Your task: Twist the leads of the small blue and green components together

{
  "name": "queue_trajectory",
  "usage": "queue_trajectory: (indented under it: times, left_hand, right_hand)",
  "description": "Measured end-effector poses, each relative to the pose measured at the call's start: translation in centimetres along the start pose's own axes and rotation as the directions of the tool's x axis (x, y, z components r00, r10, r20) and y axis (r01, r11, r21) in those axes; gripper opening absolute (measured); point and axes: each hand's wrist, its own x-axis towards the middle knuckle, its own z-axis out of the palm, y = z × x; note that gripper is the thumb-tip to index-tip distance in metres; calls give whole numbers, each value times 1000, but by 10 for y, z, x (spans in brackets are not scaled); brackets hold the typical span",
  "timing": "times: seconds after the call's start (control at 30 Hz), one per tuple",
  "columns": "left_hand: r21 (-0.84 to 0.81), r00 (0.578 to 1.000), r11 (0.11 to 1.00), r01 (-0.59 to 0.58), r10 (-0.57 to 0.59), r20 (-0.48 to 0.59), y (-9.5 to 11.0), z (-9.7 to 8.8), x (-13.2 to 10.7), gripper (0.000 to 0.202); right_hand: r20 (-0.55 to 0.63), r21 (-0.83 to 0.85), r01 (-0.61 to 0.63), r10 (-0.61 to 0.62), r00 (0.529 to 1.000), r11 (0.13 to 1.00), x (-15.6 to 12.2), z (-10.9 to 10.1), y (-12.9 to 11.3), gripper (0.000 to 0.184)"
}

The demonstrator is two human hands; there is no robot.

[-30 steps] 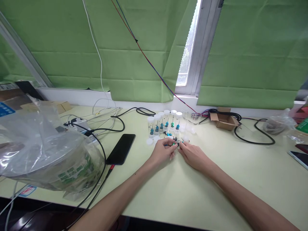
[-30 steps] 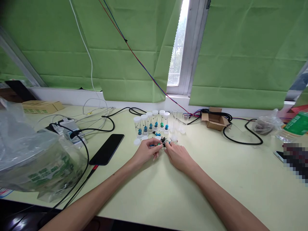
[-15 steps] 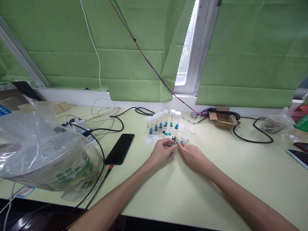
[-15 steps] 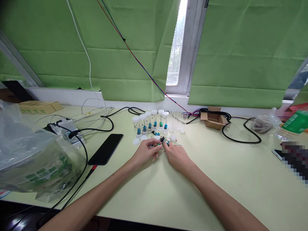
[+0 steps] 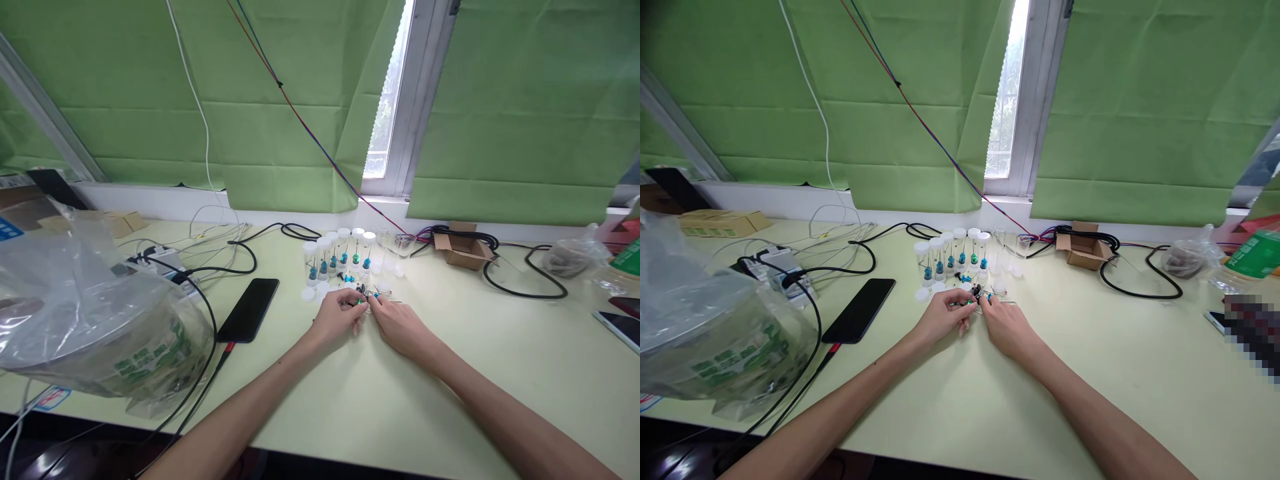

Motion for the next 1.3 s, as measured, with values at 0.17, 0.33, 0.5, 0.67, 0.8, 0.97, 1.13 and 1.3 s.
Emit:
queue_trajectory:
  times: [0.17, 0.33, 0.5, 0.67, 0.8, 0.97, 1.13, 1.3]
  left_hand:
    - [-9, 1000, 1000, -2, 2, 15, 0, 1, -1, 18]
    - [-20, 999, 999, 26, -25, 19, 1, 2, 0, 22]
    - [-77, 999, 996, 48, -46, 20, 6, 3, 0, 33]
    - [-170, 998, 983, 68, -66, 18, 7, 1, 1, 42]
    - [-197, 996, 977, 83, -80, 25, 6, 0, 0, 40]
    - [-236, 992, 964, 122, -115, 42, 5, 0, -1, 36]
    - [-252, 989, 956, 149, -138, 59, 6, 3, -3, 36]
    - [-243, 989, 959, 147, -136, 64, 10, 6, -6, 35]
  right_hand:
    - [3, 42, -31, 31, 1000, 999, 1, -1, 0, 18]
    - [2, 63, -54, 54, 999, 997, 1, 0, 1, 17]
    - [-39, 106, -93, 97, 994, 990, 1, 3, 2, 13]
    - [-186, 229, -92, 136, 973, 969, 2, 3, 0, 12]
    - [-321, 373, 1, 128, 938, 928, 2, 3, -2, 18]
    - [-427, 472, 143, 84, 900, 870, 2, 7, -4, 21]
    - [-438, 495, 193, 51, 897, 847, 0, 8, -7, 22]
    - [-413, 514, 194, 43, 910, 836, -2, 5, -9, 20]
